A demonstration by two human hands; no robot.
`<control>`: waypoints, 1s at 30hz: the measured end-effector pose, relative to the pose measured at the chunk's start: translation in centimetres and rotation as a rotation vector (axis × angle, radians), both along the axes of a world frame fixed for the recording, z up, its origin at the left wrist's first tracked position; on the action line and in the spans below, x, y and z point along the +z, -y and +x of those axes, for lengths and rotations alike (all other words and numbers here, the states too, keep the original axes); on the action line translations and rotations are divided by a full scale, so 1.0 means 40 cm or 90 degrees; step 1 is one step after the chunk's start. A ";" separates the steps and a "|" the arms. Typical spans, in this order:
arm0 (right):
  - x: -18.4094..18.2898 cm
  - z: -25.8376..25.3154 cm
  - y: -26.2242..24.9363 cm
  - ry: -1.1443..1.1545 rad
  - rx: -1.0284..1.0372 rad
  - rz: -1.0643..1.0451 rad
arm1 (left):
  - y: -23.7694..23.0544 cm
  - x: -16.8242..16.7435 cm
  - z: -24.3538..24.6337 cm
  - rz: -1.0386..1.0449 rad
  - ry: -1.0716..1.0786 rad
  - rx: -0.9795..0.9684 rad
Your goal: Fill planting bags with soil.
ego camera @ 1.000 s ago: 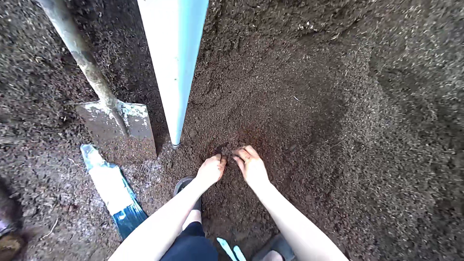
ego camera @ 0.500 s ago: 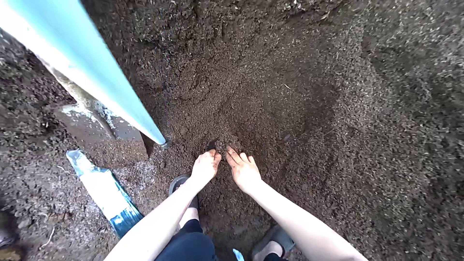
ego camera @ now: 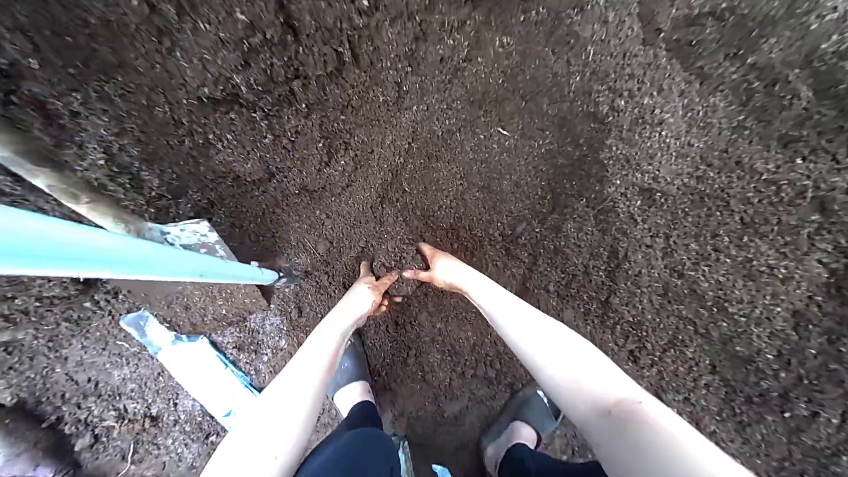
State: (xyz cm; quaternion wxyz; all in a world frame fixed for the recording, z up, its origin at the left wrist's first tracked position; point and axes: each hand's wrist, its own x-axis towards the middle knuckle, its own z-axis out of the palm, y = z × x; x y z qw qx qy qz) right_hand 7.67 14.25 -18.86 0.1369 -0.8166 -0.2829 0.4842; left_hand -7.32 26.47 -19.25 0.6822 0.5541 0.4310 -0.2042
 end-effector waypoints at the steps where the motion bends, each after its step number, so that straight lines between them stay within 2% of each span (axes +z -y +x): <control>1: 0.001 -0.011 -0.004 0.046 0.019 -0.027 | 0.010 0.002 0.003 0.040 -0.013 -0.009; 4: 0.034 -0.037 -0.012 0.152 0.031 -0.103 | 0.013 0.004 -0.002 0.250 -0.027 -0.166; 7: 0.068 0.005 -0.001 0.043 -0.041 -0.036 | 0.017 -0.025 -0.059 0.495 0.103 -0.245; 10: 0.110 0.040 0.002 -0.130 -0.137 0.110 | 0.036 -0.090 -0.055 0.548 0.235 -0.174; 12: 0.121 0.078 -0.020 -0.130 -0.163 0.195 | 0.028 -0.108 -0.018 0.529 0.323 -0.132; 14: 0.053 0.145 -0.056 -0.008 -0.141 0.201 | 0.018 -0.127 0.009 0.567 0.430 -0.170; 17: -0.153 0.211 -0.094 0.165 -0.007 0.178 | 0.022 -0.141 0.030 0.597 0.572 -0.189; 19: -0.248 0.191 -0.113 0.187 0.067 0.129 | 0.028 -0.131 0.037 0.619 0.607 -0.166; 20: -0.264 0.172 -0.118 0.164 0.083 0.091 | 0.028 -0.119 0.038 0.635 0.611 -0.131; 22: -0.267 0.149 -0.113 0.104 0.019 0.127 | 0.013 -0.086 0.027 0.650 0.567 -0.039; 25: -0.214 0.141 -0.058 -0.105 -0.245 0.307 | -0.020 -0.040 -0.025 0.586 0.364 0.031; 28: -0.088 0.096 -0.025 -0.271 -0.385 0.451 | -0.043 -0.005 -0.080 0.438 0.085 -0.089; 30: -0.019 0.047 -0.022 -0.330 -0.433 0.525 | -0.046 0.008 -0.098 0.318 -0.007 -0.201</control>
